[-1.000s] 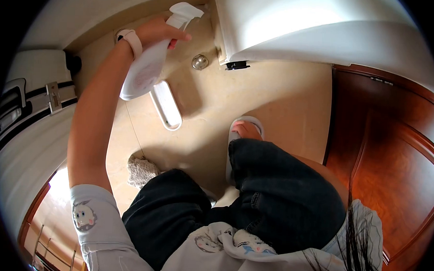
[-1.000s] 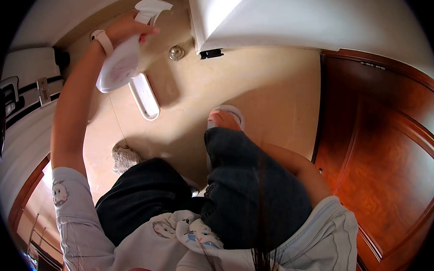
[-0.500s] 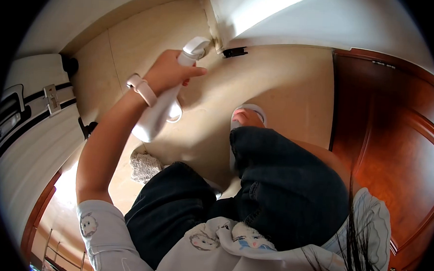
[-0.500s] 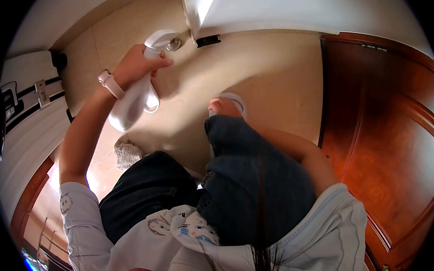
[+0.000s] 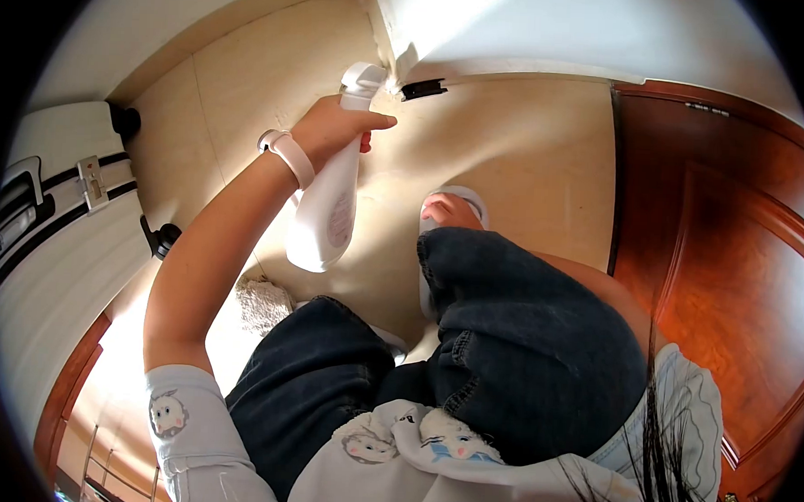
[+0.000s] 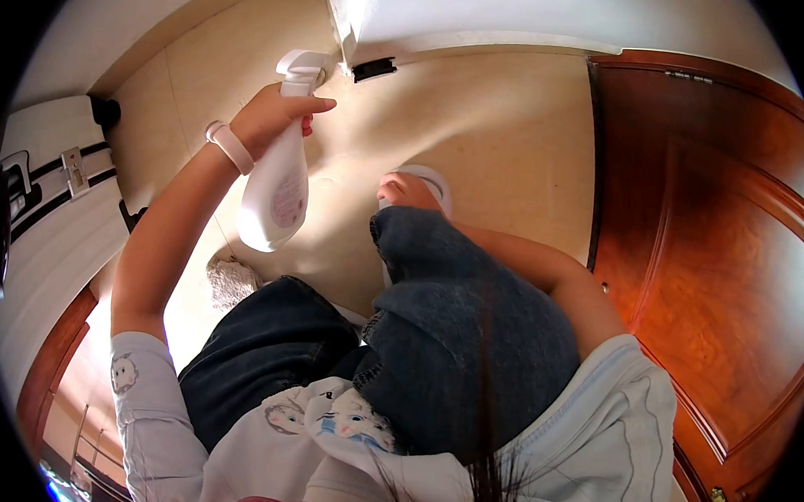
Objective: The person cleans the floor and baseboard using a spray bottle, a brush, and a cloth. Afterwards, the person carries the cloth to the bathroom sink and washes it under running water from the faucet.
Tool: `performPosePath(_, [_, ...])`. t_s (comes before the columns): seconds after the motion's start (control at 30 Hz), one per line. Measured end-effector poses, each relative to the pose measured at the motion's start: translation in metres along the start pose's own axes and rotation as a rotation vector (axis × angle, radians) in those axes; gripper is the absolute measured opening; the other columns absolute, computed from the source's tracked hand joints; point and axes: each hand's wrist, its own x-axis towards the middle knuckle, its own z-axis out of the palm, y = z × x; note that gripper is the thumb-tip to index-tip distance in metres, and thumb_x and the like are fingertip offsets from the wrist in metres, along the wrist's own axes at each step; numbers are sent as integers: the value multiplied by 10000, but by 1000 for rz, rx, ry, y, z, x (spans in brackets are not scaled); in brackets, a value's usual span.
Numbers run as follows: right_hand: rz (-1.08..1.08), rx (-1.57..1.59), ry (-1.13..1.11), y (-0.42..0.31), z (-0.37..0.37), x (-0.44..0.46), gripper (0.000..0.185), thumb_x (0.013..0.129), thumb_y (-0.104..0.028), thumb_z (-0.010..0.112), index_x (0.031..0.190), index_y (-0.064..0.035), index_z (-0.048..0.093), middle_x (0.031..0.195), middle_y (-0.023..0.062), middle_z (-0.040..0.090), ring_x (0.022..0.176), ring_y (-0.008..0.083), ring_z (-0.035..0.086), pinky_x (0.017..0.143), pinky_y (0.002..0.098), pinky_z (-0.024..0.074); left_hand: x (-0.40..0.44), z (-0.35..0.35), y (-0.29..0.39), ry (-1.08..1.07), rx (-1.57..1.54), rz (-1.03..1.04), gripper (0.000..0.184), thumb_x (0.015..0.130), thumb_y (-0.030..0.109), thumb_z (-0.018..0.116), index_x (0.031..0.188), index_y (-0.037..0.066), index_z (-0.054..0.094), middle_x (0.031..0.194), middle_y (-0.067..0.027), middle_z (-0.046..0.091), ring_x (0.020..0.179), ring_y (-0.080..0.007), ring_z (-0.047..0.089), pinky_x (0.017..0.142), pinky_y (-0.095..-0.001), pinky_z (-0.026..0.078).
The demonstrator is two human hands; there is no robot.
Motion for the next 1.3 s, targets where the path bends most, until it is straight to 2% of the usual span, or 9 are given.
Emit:
performPosePath(0.2, [20, 4, -2, -2, -1, -1, 202, 679, -100, 573, 878, -76, 547, 971, 117, 553, 975, 308, 512, 838, 378, 410, -36, -7, -8, 14, -14, 195, 285, 736, 259, 694, 858, 42, 556, 659, -14, 508, 590, -104, 490, 587, -256, 427])
performPosePath(0.4, [15, -55, -27, 9, -1, -3, 213, 682, -94, 579, 891, -65, 551, 969, 128, 560, 965, 312, 520, 814, 376, 421, -133, -46, -55, 647, -95, 427, 295, 767, 76, 657, 1029, 25, 531, 628, -4, 558, 627, -98, 558, 618, -243, 439])
performPosePath(0.7, [38, -125, -355, -44, 17, 63, 563, 622, -88, 596, 1157, -25, 430, 1084, 229, 496, 962, 367, 501, 819, 409, 417, -175, -75, -182, 1178, 41, 527, 164, 808, 93, 637, 939, 10, 585, 1186, -126, 491, 1046, -222, 508, 918, -355, 369])
performPosePath(0.77, [-255, -176, -281, -67, 30, 96, 590, 641, -85, 600, 1200, -29, 421, 1194, 266, 410, 993, 387, 476, 853, 436, 404, -180, -79, -208, 1220, 228, 448, 322, 798, 118, 662, 1078, 11, 546, 1240, -131, 463, 1117, -245, 468, 942, -367, 356])
performPosePath(0.87, [-371, -283, -290, -76, 52, 135, 616, 654, -96, 607, 1237, -43, 416, 1261, 288, 320, 1032, 411, 448, 886, 470, 382, -190, -74, -211, 1271, -93, 306, 703, 778, 132, 688, 1339, 15, 282, 1260, -134, 454, 1161, -237, 434, 972, -402, 330])
performPosePath(1.03, [-478, -499, -334, -74, 65, 155, 565, 657, -63, 611, 1204, -64, 471, 1282, 279, 317, 1060, 394, 449, 890, 454, 395, -190, -33, -285, 1116, -886, -74, 679, 744, 99, 670, 1297, 35, 281, 1119, -99, 479, 998, -186, 480, 839, -333, 393])
performPosePath(1.1, [-525, -65, -292, -68, 62, 154, 514, 659, -17, 587, 1164, -54, 504, 1258, 230, 386, 1054, 369, 470, 877, 445, 413, -184, -3, -271, 1009, -1124, -148, 627, 721, 86, 659, 1255, 57, 330, 1059, -79, 460, 920, -163, 478, 762, -297, 405])
performPosePath(1.17, [-517, 64, -253, -69, 45, 143, 463, 647, 10, 563, 1106, -47, 538, 1209, 177, 451, 1051, 352, 482, 870, 447, 422, -160, 11, -241, 792, -967, -97, 632, 739, 135, 672, 1267, 59, 334, 1091, -106, 441, 940, -181, 467, 772, -308, 415])
performPosePath(1.3, [-431, -174, -104, -39, 5, 102, 433, 595, -35, 580, 1026, -19, 550, 1136, 188, 472, 1068, 376, 451, 889, 467, 390, -100, 11, -178, 958, 631, 317, 771, 708, 290, 712, 1317, 54, 303, 1303, -228, 284, 1092, -349, 410, 915, -435, 366])
